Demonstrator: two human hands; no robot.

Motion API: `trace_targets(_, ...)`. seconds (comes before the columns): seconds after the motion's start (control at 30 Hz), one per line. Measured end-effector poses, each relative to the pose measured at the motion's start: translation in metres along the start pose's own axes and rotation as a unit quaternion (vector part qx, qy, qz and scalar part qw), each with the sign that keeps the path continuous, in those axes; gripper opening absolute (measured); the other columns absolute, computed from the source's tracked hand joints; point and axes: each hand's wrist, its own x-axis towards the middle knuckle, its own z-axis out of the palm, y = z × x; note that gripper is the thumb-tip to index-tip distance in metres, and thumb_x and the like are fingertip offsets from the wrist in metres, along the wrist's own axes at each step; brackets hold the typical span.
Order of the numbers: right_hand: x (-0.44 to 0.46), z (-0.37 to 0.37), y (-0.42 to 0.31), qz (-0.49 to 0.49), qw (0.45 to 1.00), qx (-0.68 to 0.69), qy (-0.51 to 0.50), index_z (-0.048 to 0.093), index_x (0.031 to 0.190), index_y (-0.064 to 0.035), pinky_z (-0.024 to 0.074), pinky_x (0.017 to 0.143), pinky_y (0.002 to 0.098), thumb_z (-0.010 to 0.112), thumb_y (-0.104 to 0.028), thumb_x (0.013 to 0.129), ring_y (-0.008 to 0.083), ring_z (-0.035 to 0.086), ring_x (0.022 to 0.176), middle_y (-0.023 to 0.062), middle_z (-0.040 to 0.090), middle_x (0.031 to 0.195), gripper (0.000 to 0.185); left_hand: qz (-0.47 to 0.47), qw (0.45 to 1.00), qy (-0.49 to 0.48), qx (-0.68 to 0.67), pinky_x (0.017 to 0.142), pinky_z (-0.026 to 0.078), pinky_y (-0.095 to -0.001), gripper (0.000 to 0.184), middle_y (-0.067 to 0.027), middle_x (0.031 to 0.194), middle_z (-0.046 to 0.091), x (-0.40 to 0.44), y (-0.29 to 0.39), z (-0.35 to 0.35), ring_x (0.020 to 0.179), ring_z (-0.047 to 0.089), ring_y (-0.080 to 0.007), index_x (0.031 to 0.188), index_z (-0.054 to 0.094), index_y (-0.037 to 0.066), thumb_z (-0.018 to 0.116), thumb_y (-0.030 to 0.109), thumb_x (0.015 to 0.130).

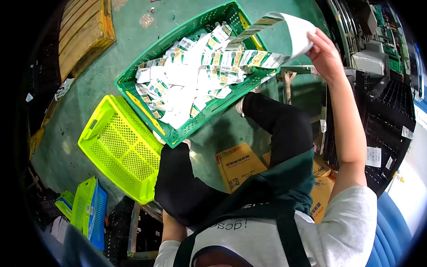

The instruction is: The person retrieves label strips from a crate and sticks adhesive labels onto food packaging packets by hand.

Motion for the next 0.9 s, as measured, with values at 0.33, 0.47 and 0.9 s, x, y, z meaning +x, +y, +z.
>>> trace_targets(0.33,-0.088,-0.01,-0.048,-0.094,0.986,0.13,0.032,0.048,0.123,-0.003,0.0448,0.087,0.0288,0.049,-0.016,0.095,0.0135,0.056,0.101,0.0062,0.058,0.113,0.031,0.271,0.924,-0.001,-0.268,0.105,0.033,-0.0346,0.044,-0.0209,0.132,0.048,-0.001,0.097,-0.144,0.122,0.046,-0.0276,0.129,0.044,-0.006,0.051,0.019,0.094)
trace_targets(0.47,-0.09,-0.028,-0.042,-0.123,0.986,0.115,0.0,0.051,0.12,-0.0025,0.0448,0.087,0.0297,0.05,-0.014,0.094,0.0141,0.057,0.1,0.0059,0.061,0.109,0.028,0.394,0.889,-0.097,-0.213,0.096,0.042,-0.0311,0.037,-0.0163,0.121,0.056,-0.042,0.215,-0.192,0.11,0.055,-0.0224,0.125,0.049,-0.004,0.052,0.015,0.093)
trace_targets(0.9,-0.012,0.041,0.072,-0.106,0.969,0.158,0.158,0.044,0.129,-0.0023,0.0355,0.098,0.041,0.049,-0.015,0.094,0.0222,0.048,0.113,0.0105,0.051,0.124,0.038,0.474,0.844,-0.053,0.243,0.107,0.023,-0.0517,0.049,-0.0234,0.138,0.037,-0.091,0.406,0.096,0.129,0.03,-0.0426,0.133,0.044,0.013,0.048,0.024,0.086)
